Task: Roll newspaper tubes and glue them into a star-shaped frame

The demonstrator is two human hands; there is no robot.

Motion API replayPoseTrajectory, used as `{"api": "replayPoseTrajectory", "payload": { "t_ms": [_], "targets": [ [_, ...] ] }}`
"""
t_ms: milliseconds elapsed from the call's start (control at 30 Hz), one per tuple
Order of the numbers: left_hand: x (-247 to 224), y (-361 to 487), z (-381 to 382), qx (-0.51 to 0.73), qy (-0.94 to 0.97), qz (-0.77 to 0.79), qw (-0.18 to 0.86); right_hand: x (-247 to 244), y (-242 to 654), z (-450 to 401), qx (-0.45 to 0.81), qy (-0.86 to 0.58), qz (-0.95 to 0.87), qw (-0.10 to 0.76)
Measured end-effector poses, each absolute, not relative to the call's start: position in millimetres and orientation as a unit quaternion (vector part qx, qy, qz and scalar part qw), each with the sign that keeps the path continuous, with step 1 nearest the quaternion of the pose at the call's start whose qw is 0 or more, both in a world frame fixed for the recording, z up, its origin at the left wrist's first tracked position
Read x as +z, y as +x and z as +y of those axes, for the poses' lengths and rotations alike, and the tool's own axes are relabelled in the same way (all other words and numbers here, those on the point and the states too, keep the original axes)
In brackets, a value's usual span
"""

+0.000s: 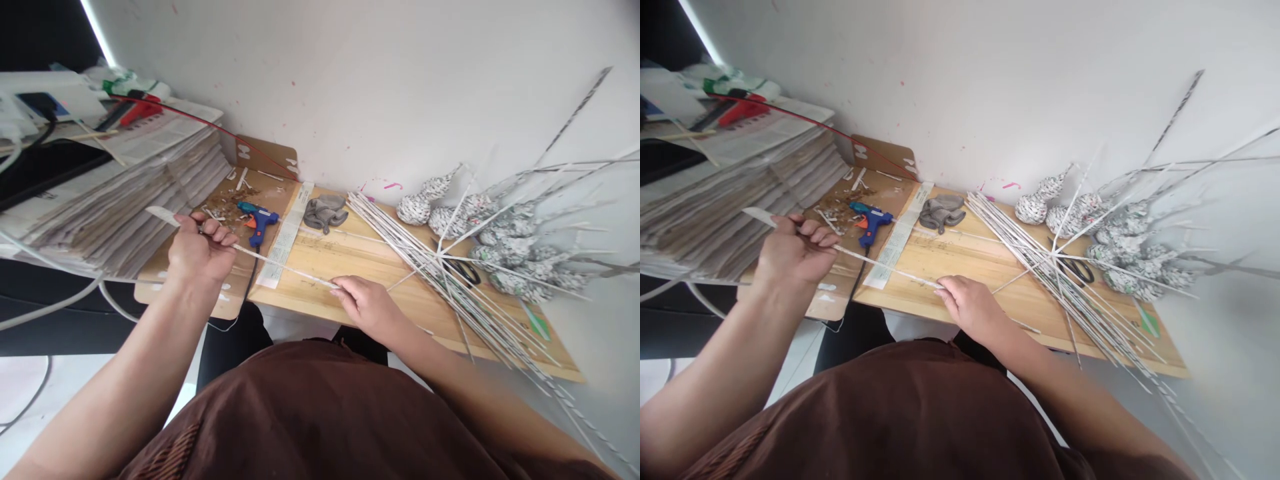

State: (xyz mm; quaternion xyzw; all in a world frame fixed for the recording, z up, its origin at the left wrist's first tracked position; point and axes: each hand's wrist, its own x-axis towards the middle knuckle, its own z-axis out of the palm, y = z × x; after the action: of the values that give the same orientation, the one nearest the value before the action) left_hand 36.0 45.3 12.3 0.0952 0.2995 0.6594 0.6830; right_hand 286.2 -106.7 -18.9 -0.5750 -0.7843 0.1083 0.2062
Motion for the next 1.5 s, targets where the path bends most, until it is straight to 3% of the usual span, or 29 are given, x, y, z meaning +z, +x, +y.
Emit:
{"api": "replayPoseTrajectory", "payload": {
  "t_ms": [167, 467, 533, 633, 733, 833, 1500],
  "targets": [
    [13.6, 36.7, 44.3, 0.659, 0.102, 0.307, 0.679, -24.7, 284.2, -102.0, 0.016, -0.561, -0.817, 0.134],
    [11.4, 40.4, 39.2, 0.654, 0.099, 0.300, 0.688, -26.8, 272.6, -94.9, 0.016, -0.568, -0.814, 0.121],
    [12.4, 40.7, 38.1, 0.653, 0.098, 0.301, 0.688, -22.5, 271.3, -94.3, 0.078, -0.573, -0.801, 0.154],
    [14.2, 40.7, 36.7, 0.651, 0.094, 0.300, 0.691, -10.5, 272.6, -92.1, 0.271, -0.573, -0.744, 0.212],
    [15.6, 41.2, 34.8, 0.645, 0.091, 0.290, 0.701, 0.9, 276.3, -85.9, 0.474, -0.549, -0.655, 0.212],
    [16.8, 42.2, 32.8, 0.643, 0.088, 0.277, 0.709, 4.5, 279.5, -78.6, 0.594, -0.521, -0.581, 0.196],
    [19.1, 43.8, 24.1, 0.644, 0.089, 0.274, 0.709, -1.7, 266.6, -65.9, 0.712, -0.475, -0.460, 0.235]
  ]
}}
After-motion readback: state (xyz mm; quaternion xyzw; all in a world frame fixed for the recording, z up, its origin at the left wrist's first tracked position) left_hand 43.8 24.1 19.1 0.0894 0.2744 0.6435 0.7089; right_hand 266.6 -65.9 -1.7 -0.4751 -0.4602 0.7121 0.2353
